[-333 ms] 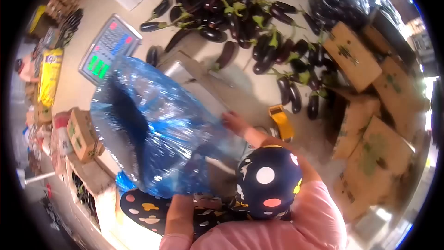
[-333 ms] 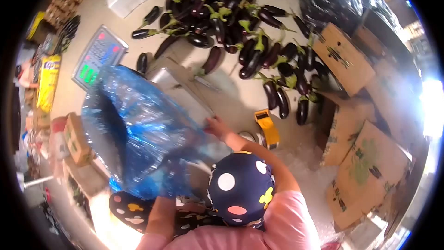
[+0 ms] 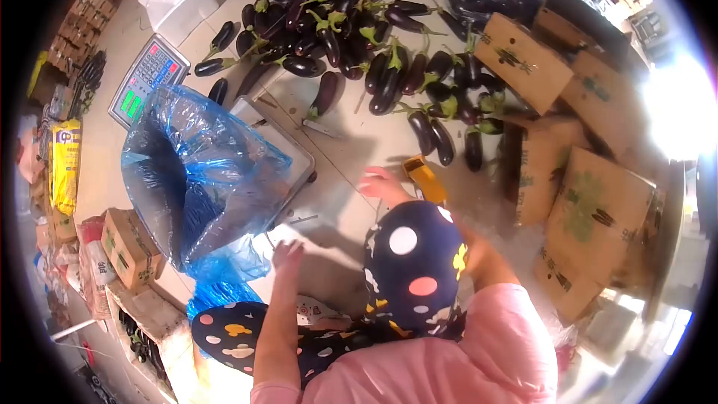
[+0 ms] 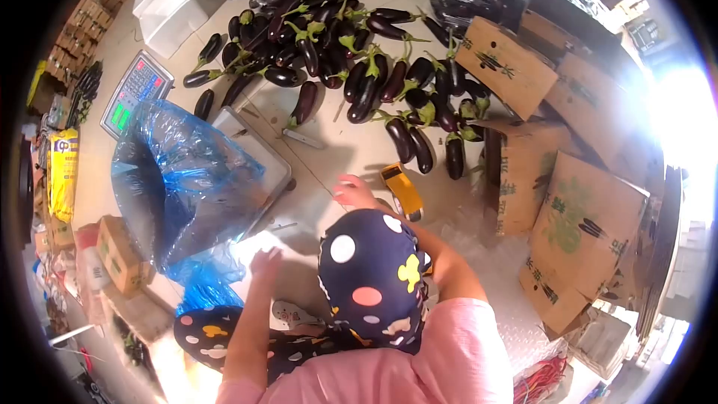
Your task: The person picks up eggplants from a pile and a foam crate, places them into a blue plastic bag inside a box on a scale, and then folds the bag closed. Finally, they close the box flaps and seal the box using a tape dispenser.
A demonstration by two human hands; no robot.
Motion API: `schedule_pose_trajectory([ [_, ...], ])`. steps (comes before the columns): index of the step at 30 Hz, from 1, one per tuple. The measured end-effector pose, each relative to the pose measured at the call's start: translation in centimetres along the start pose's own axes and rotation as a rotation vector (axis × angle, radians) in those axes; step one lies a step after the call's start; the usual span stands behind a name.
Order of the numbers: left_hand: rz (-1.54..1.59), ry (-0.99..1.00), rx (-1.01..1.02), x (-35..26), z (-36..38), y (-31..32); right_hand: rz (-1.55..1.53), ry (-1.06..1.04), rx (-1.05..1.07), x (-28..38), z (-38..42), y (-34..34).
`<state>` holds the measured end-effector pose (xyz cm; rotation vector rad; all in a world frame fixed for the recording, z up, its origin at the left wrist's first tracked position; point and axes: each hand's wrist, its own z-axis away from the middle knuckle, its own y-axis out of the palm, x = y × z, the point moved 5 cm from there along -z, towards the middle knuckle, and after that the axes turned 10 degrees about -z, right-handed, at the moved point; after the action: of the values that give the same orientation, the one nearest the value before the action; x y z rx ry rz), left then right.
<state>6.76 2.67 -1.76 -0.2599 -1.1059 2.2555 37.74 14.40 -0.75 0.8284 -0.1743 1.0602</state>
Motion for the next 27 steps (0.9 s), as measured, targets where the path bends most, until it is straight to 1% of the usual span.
schedule_pose_trajectory([
  [1,0.49,0.046,-0.007,-2.9,-0.6,-1.0,0.22,-0.198,0.141,0.0,1.8,-2.1],
  [2,0.979,0.095,0.01,-5.8,-1.1,-2.3,0.451,-0.444,0.243,-0.1,3.9,-4.2],
  [3,1.218,0.146,0.083,-9.5,-1.7,-2.4,0.625,-0.696,0.297,-0.3,6.3,-6.3],
  [5,1.21,0.208,0.285,-15.5,-1.2,-1.4,0.708,-0.64,0.301,-4.7,10.6,-10.1],
  [6,1.186,0.224,0.369,-17.4,-0.8,-0.7,0.748,-0.608,0.307,-6.9,12.5,-11.6],
  [8,1.168,0.242,0.471,-19.3,0.1,0.6,0.824,-0.536,0.321,-10.0,15.1,-14.3],
  [12,1.147,0.272,0.564,-20.4,0.7,1.2,0.869,-0.384,0.289,-12.2,18.8,-15.7],
  [18,1.124,0.345,0.658,-20.8,-0.1,0.6,0.887,-0.2,0.179,-11.7,21.0,-15.0],
  [23,1.149,0.492,0.839,-22.4,-0.7,2.1,0.841,-0.026,-0.025,-9.7,20.8,-13.9],
  [27,1.232,0.644,1.01,-25.6,0.1,3.8,0.788,0.092,-0.219,-7.5,20.8,-13.3],
])
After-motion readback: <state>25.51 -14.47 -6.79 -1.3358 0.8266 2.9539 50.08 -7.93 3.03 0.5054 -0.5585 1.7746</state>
